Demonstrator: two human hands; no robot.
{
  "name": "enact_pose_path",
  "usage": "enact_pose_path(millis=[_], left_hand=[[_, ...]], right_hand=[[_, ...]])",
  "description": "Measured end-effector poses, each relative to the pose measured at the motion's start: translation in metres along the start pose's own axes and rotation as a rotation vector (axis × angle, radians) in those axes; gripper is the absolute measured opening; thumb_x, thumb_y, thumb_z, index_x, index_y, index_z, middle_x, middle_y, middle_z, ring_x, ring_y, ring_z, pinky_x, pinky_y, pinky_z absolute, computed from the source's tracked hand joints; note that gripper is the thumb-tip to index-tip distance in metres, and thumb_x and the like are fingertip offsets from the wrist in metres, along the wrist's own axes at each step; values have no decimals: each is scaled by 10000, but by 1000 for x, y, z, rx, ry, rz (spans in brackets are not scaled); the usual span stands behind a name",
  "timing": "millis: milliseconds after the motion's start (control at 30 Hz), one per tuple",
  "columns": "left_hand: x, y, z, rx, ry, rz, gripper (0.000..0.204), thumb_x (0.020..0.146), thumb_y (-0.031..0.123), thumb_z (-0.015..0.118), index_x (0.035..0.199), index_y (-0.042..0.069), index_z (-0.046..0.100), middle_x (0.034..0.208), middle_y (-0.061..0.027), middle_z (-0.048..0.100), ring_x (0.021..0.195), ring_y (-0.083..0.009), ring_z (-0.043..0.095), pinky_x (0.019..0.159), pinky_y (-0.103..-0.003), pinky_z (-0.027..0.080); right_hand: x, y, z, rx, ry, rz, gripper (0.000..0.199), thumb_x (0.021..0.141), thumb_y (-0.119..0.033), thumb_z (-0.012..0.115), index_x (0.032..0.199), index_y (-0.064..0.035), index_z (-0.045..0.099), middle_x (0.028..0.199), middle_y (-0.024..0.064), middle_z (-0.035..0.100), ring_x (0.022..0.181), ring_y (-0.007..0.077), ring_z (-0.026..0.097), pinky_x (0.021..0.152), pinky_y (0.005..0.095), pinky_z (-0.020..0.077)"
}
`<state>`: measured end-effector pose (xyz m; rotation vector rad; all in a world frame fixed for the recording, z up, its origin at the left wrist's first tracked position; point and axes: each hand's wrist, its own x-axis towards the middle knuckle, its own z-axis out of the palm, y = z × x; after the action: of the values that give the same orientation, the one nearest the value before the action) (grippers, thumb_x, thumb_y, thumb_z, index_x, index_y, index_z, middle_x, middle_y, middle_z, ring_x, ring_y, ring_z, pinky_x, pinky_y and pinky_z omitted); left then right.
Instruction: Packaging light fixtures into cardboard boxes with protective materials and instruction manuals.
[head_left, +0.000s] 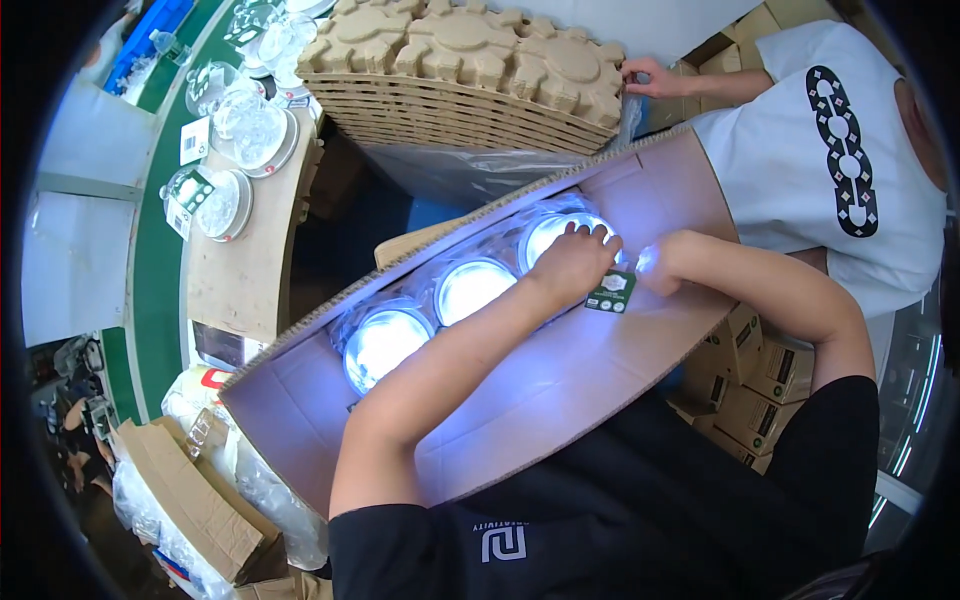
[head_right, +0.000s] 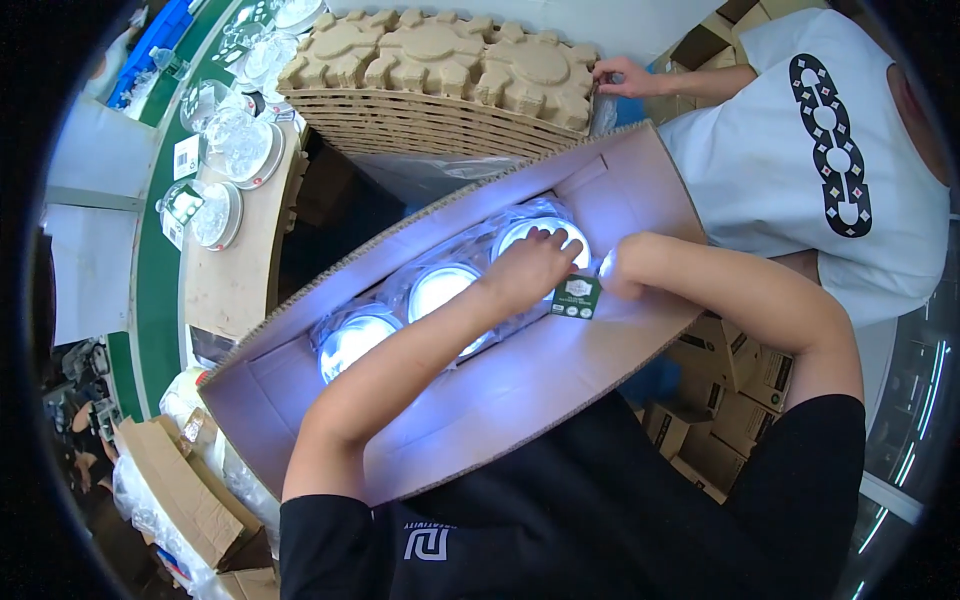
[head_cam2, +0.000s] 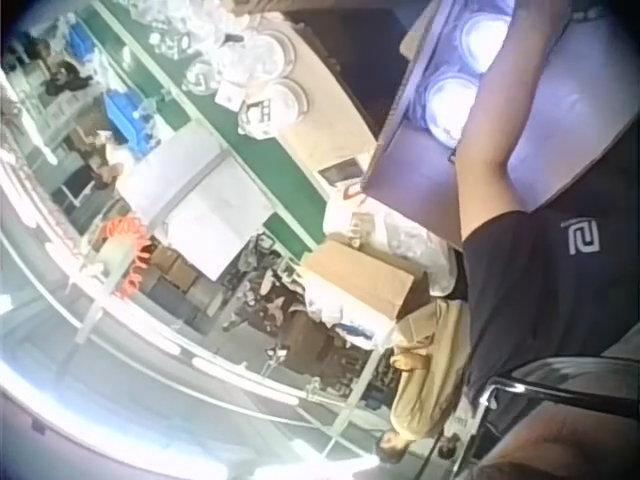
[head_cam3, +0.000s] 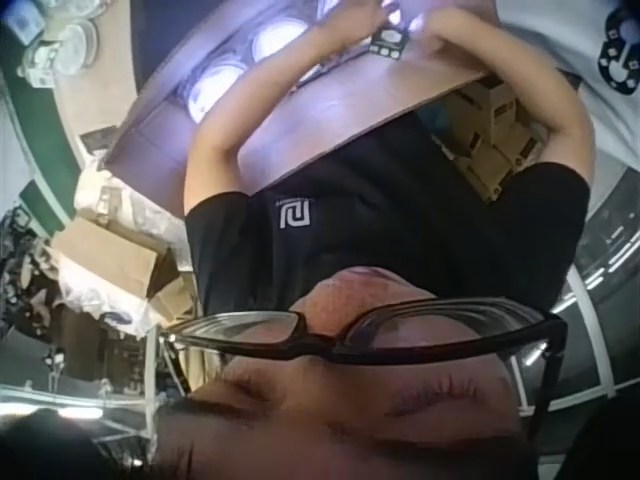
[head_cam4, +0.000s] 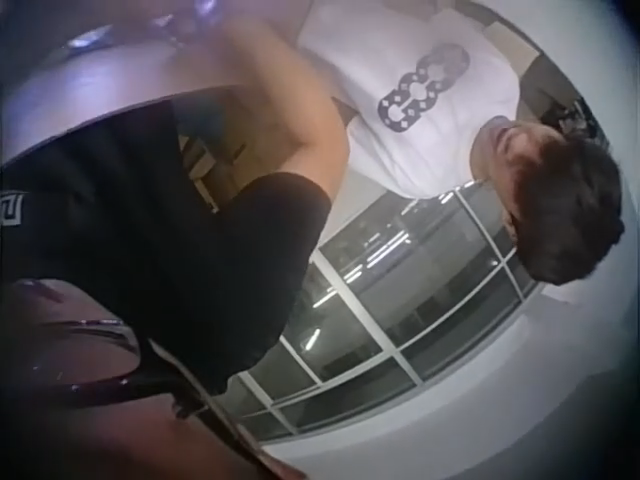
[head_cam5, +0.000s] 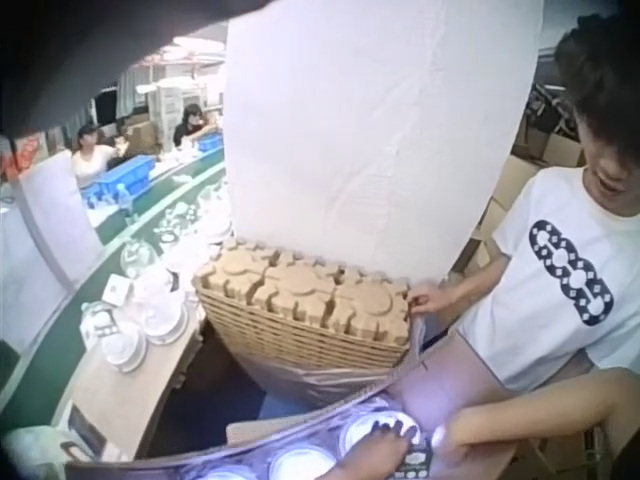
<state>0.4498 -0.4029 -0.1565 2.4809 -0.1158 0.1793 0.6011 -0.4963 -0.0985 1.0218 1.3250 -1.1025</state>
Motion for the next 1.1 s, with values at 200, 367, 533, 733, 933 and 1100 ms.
enact_pose_path(millis=[200,367,533,733,933,1100], left_hand=[[-7,5,8,67,112,0,274,925,181,588,1149,28,549,1091,-201,609,952,-405,629,815,-491,521],[-27,11,-52,-244,25,-189,219,919,107,561,1119,18,563,1064,-204,601,924,-391,631,789,-488,522],[-94,16,-125,143,-458,-258,266,886,127,633,1111,-1,571,1103,-219,601,1004,-402,622,834,-475,524],[-163,27,-138,184,-355,-550,671,866,238,708,1411,-2,400,1308,-307,530,1186,-434,571,913,-467,522],[-163,23,-102,9,-336,-705,760,854,334,755,1354,-72,350,1293,-358,496,920,-479,662,782,-478,563],[-168,24,-72,103,-115,-642,702,840,329,775,1272,-66,389,1097,-326,608,862,-449,678,724,-462,559]], right_hand=[[-65,-10,-12,98,400,107,202,789,-84,656,962,-19,736,958,196,722,896,365,704,783,457,558],[-71,-5,-10,160,710,24,266,771,-225,758,916,-4,733,911,198,722,869,363,706,765,469,559],[-65,-13,-32,146,796,-50,385,737,-264,802,982,16,706,906,185,725,863,350,709,734,456,560],[-16,-15,-42,28,807,6,455,869,-207,689,1253,-1,556,829,155,708,798,357,704,712,472,549],[6,-13,-43,67,749,107,440,1050,-276,297,1317,4,508,812,185,691,737,336,695,692,471,549],[-6,-15,-43,153,789,63,396,1009,-226,408,1322,-6,511,858,194,709,720,344,695,674,475,540]])
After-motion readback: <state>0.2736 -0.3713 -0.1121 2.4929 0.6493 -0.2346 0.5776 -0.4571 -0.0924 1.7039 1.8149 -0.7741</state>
